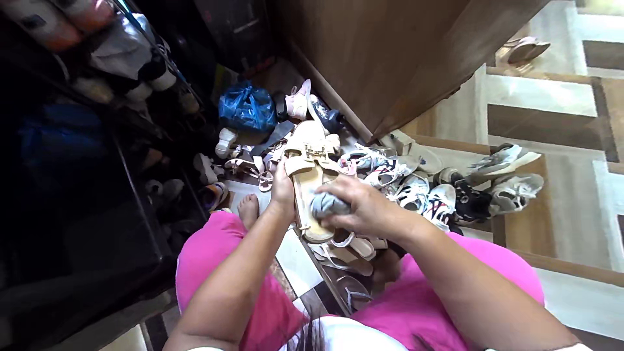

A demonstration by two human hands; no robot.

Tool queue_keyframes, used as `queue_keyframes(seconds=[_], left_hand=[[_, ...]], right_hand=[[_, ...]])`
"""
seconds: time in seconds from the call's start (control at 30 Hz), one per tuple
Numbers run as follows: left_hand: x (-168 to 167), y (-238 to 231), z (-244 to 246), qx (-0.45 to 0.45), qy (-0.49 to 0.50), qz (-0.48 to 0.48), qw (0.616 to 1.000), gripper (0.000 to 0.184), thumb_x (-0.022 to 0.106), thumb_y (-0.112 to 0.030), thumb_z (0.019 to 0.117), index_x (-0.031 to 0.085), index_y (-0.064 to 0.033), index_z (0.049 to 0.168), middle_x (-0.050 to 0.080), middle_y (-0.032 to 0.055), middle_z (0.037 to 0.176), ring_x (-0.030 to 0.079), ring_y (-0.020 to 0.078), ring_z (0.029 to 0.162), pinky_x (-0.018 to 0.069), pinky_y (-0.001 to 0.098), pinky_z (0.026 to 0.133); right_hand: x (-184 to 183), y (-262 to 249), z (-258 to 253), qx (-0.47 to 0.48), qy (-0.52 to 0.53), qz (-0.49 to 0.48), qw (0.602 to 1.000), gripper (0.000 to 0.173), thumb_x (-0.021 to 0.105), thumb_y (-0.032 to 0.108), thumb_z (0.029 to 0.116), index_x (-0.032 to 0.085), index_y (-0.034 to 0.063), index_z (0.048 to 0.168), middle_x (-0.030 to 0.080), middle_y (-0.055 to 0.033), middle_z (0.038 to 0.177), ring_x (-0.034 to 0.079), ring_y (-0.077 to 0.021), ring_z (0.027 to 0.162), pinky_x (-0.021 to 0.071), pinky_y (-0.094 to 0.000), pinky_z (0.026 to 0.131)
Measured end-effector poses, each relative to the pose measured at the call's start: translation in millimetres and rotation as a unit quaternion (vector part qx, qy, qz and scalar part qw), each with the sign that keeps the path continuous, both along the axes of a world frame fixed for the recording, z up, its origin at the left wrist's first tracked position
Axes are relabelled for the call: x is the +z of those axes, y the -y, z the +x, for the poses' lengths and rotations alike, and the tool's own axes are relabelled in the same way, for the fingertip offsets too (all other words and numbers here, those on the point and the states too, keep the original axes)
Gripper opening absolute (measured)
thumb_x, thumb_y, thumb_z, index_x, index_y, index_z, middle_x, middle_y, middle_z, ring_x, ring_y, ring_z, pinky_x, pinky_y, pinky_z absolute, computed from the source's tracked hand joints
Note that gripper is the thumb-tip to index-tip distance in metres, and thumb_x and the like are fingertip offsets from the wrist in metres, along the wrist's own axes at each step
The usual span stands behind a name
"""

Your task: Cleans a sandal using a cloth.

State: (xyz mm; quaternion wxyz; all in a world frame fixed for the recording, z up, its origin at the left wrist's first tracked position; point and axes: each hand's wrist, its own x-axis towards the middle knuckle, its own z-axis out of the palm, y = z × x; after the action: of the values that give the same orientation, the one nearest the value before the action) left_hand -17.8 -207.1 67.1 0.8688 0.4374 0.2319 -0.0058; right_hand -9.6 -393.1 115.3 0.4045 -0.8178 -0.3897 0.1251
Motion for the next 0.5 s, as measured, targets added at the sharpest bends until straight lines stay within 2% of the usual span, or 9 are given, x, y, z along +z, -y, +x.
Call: queue_keyframes(seconds=[0.07, 0.13, 0.23, 0.33, 0.43, 0.5], left_hand=[[-20, -8, 7, 0.020, -0.002, -0.023, 1.000, 0.063, 0.017, -0.054, 0.1082, 0.058, -0.0097, 0.124, 0.070, 0.0092, 0.104, 0.070, 0.0206, 0.095, 0.0596, 0.0437, 0.081], [-22, -10, 13, 0.063, -0.024, -0.048, 0.997, 0.061, 0.017, -0.056, 0.1081, 0.058, -0.0122, 0.122, 0.069, 0.0076, 0.104, 0.068, 0.0207, 0.097, 0.0580, 0.0445, 0.082], [-24, -9, 18, 0.102, -0.034, -0.054, 0.993, 0.059, 0.015, -0.054, 0.1088, 0.056, -0.0137, 0.122, 0.068, 0.0055, 0.103, 0.068, 0.0186, 0.096, 0.0579, 0.0420, 0.082], [-23, -12, 20, 0.113, -0.038, -0.042, 0.992, 0.056, 0.016, -0.051, 0.1101, 0.055, -0.0116, 0.122, 0.067, 0.0066, 0.101, 0.068, 0.0187, 0.092, 0.0579, 0.0409, 0.080], [-3, -15, 18, 0.099, -0.049, -0.083, 0.990, 0.065, 0.012, -0.057, 0.1069, 0.056, -0.0098, 0.116, 0.068, 0.0118, 0.091, 0.069, 0.0255, 0.078, 0.0588, 0.0462, 0.067], [19, -15, 14, 0.066, -0.064, -0.077, 0.993, 0.071, 0.002, -0.057, 0.1056, 0.056, -0.0107, 0.110, 0.068, 0.0107, 0.080, 0.068, 0.0236, 0.067, 0.0587, 0.0412, 0.057]], right_hand=[[4, 2, -6, 0.032, -0.003, 0.019, 0.999, 0.042, 0.080, 0.029, 0.0830, 0.074, 0.0105, 0.120, 0.066, -0.0069, 0.099, 0.065, -0.0149, 0.088, 0.0569, -0.0340, 0.075], [6, 2, -12, -0.004, 0.034, 0.061, 0.998, 0.042, 0.078, 0.030, 0.0838, 0.074, 0.0099, 0.120, 0.067, -0.0065, 0.098, 0.065, -0.0138, 0.088, 0.0570, -0.0321, 0.075], [5, -6, -24, 0.003, 0.147, 0.107, 0.983, 0.040, 0.077, 0.031, 0.0874, 0.074, 0.0093, 0.120, 0.067, -0.0122, 0.101, 0.067, -0.0204, 0.089, 0.0594, -0.0355, 0.073], [-7, -9, -22, 0.065, 0.205, 0.100, 0.971, 0.029, 0.076, 0.024, 0.0877, 0.077, 0.0148, 0.115, 0.067, -0.0134, 0.094, 0.068, -0.0262, 0.083, 0.0581, -0.0407, 0.068], [-6, 14, 6, 0.065, 0.151, 0.047, 0.985, 0.036, 0.080, 0.017, 0.0795, 0.077, 0.0155, 0.115, 0.069, -0.0130, 0.100, 0.069, -0.0269, 0.087, 0.0594, -0.0449, 0.071], [5, 33, 22, 0.020, 0.092, 0.019, 0.995, 0.042, 0.081, 0.015, 0.0782, 0.076, 0.0128, 0.120, 0.068, -0.0129, 0.105, 0.068, -0.0264, 0.093, 0.0579, -0.0473, 0.078]])
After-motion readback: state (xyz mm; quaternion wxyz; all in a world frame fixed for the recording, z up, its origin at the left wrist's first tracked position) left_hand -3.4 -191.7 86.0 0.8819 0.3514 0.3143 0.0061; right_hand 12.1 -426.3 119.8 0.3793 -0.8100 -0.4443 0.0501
